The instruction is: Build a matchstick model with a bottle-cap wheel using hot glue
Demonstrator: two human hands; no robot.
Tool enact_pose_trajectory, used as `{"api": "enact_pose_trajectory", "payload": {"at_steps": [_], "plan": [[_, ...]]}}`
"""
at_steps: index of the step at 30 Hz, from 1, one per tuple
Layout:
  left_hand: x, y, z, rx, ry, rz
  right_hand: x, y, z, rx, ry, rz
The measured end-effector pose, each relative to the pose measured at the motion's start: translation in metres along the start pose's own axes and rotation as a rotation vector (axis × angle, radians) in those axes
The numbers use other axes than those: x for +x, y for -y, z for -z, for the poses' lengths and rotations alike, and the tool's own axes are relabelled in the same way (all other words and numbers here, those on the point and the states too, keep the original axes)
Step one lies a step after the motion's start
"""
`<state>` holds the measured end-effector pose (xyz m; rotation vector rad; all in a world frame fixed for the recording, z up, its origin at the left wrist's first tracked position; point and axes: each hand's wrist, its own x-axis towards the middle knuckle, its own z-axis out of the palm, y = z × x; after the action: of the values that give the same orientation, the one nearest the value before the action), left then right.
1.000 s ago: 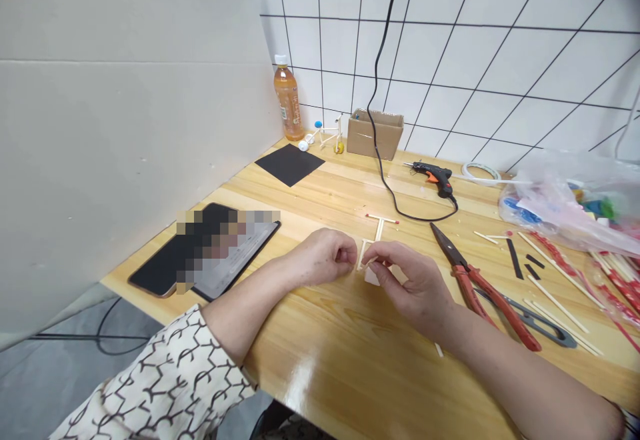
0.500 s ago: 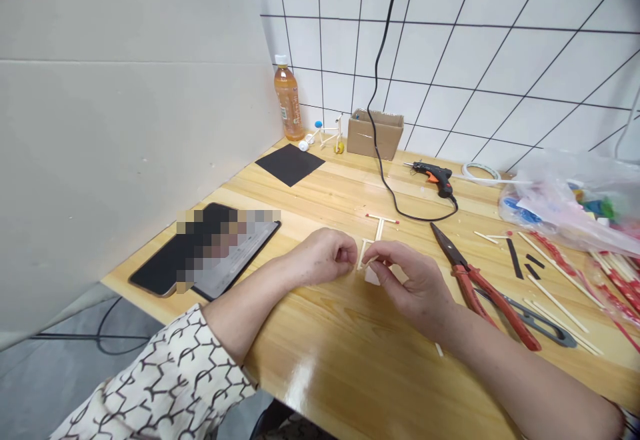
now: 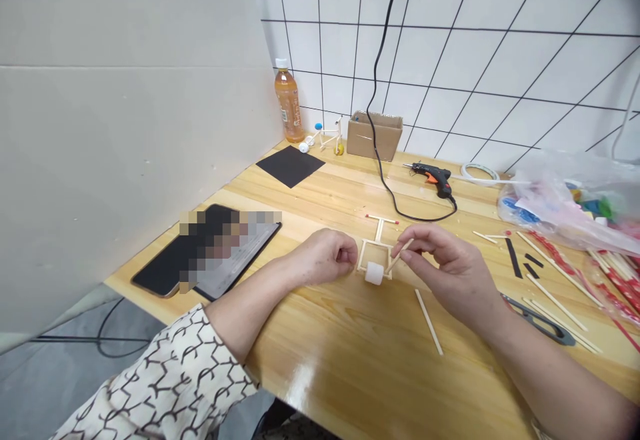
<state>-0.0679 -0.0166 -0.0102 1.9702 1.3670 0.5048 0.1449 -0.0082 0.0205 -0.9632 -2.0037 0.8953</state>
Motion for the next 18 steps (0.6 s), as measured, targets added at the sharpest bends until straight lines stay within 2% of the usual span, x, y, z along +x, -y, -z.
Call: {"api": "enact_pose_trajectory", "payload": {"at_steps": [8, 18], "plan": [[0.0006, 0.0007, 0.0005, 0.006, -0.008, 0.001, -0.0008, -0.0037, -0.0005, -0.137, 0.042, 0.072], [0.0000, -0.0013, 0.0010, 0.024, -0.016, 0.003, 0.0007, -0.0057, -0.0079, -0.142, 0.057, 0.089]]}}
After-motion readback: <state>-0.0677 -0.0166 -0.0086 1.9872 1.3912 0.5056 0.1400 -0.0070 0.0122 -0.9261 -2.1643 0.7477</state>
